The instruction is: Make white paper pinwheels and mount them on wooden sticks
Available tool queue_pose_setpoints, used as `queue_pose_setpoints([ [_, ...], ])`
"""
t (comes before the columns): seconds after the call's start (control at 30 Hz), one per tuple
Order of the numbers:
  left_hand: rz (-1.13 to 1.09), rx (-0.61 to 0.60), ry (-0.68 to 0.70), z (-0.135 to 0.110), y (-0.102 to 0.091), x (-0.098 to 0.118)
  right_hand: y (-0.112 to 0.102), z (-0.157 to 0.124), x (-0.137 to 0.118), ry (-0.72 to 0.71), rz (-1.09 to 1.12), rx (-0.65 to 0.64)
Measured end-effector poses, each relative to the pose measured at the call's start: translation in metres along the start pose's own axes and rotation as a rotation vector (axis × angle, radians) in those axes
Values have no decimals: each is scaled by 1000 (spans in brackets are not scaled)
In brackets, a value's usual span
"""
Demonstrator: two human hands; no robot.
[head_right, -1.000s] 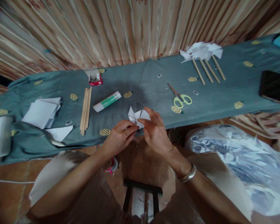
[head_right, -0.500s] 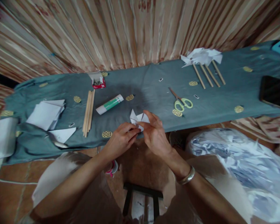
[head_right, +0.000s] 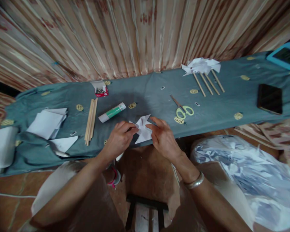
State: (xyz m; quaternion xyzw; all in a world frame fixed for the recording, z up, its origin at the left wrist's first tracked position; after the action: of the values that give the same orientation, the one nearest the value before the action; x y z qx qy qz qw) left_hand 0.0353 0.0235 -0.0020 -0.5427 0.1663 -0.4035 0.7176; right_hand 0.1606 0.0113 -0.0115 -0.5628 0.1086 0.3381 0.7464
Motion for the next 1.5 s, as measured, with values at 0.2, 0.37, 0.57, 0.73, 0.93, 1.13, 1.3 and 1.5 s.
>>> queue_pose_setpoints([
  [0.2,-70,19,39,-2,0,23,2,1,-2,-20,-29,-10],
  [0.37,-49,-36,77,-2,11,32,2,2,-3,-28,-33,-15],
  [0.57,-21,-15,98,-5,9,32,2,1,-2,-23,21,-55],
  [0.73,-28,21,55,-9,1,24,3,-5,2,57,94,-200],
  [0.93,-16,55,62,-12,-6,22,2,-8,2,98,90,-279],
  [1.13,-22,11,52,-11,-4,23,-2,-4,0,57,139,-250],
  [1.3,-37,-22,51,-11,0,25,-4,1,0,62,174,-178],
  [1.5,-67,-9,73,-12,1,28,-1,6,0,101,192,-81],
])
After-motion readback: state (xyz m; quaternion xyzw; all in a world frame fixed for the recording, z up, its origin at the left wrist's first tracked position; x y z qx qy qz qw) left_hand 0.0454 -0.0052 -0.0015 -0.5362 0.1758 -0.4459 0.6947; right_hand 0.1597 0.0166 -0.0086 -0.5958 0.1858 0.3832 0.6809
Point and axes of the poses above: each hand's wrist, its own z-axis towards the middle knuckle, its own y-axis out of the palm, x = y × z, the point moved 9 cm from there along z, towards the middle knuckle, and after that the axes turned 1 degree about x, right-handed, at the moved point
